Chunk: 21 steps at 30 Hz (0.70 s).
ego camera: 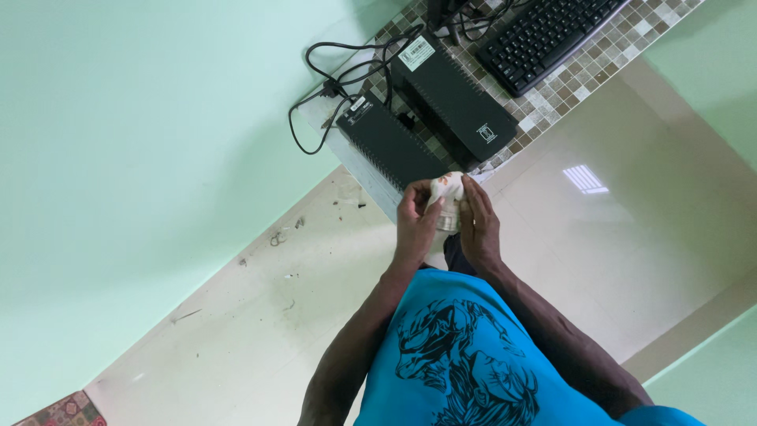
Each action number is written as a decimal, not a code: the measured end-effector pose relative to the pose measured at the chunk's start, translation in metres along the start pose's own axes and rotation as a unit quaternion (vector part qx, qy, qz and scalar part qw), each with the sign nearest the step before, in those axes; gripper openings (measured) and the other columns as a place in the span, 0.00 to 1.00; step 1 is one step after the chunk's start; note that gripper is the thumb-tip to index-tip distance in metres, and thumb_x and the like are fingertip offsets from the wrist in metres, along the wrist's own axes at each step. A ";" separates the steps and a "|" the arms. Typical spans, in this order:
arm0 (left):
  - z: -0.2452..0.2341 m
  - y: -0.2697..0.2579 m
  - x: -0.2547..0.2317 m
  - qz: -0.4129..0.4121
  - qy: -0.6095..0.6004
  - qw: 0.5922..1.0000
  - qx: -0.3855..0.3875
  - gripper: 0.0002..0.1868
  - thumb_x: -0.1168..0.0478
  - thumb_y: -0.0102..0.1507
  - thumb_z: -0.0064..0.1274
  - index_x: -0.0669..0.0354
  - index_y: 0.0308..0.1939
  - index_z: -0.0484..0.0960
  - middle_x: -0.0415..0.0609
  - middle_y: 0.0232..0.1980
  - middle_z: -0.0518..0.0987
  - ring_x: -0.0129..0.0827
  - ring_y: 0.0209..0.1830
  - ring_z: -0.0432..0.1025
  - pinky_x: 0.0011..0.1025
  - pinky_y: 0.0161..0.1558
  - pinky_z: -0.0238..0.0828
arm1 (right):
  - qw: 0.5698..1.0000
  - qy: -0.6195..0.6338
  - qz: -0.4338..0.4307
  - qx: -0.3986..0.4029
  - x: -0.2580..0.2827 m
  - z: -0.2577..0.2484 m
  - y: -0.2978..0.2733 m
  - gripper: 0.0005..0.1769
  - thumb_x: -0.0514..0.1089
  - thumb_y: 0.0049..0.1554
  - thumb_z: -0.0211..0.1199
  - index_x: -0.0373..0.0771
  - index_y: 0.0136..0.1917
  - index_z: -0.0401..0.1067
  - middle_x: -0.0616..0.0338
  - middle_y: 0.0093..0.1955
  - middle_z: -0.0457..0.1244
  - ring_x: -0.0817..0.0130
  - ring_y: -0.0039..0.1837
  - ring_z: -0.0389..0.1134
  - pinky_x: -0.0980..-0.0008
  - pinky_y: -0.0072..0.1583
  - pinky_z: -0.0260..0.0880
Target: The person wipes down two power supply units and their attached power cables using a cloth, moving the units around on the desk to clean multiple sides.
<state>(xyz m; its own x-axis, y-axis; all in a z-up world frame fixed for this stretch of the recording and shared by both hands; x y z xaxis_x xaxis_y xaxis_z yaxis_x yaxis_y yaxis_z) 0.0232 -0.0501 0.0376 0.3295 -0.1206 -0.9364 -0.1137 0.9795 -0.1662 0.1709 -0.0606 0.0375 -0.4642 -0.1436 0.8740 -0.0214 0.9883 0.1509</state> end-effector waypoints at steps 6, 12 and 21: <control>0.000 -0.009 -0.011 -0.030 0.034 0.999 -0.017 0.13 0.70 0.68 0.51 0.68 0.55 0.72 0.55 0.52 0.79 0.29 0.49 0.76 0.27 0.51 0.76 | 0.999 -0.005 0.040 -0.024 0.009 -0.022 -0.005 0.24 0.39 0.67 0.53 0.38 0.76 0.64 0.47 0.78 0.58 0.52 0.74 0.67 0.58 0.70 0.72; 0.046 -0.020 0.003 -0.013 -0.033 0.984 0.172 0.22 0.66 0.73 0.44 0.66 0.71 0.65 0.53 0.67 0.71 0.29 0.65 0.69 0.30 0.66 0.69 | 0.997 0.028 -0.055 -0.048 0.026 -0.023 -0.008 0.34 0.40 0.66 0.51 0.37 0.84 0.49 0.40 0.84 0.44 0.44 0.83 0.49 0.53 0.76 0.61; -0.013 -0.004 -0.032 0.122 0.402 0.903 0.089 0.20 0.59 0.75 0.42 0.59 0.70 0.73 0.53 0.71 0.75 0.44 0.75 0.70 0.40 0.74 0.68 | 0.977 0.164 0.108 -0.086 -0.046 0.053 -0.018 0.36 0.46 0.70 0.52 0.37 0.84 0.43 0.43 0.79 0.50 0.53 0.75 0.56 0.60 0.72 0.59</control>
<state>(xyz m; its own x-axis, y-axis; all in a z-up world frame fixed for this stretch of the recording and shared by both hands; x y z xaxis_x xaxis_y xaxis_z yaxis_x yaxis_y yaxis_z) 0.0007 -0.0527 0.0639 -0.4796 0.0948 -0.8723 0.0843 0.9945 0.0618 0.1458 -0.0694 -0.0304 -0.1316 0.0300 0.9909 0.2078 0.9782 -0.0020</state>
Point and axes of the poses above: each hand's wrist, its own y-axis towards the middle knuckle, its own z-axis out of the palm, x = y × z, the point moved 7 cm from there along y, towards the middle knuckle
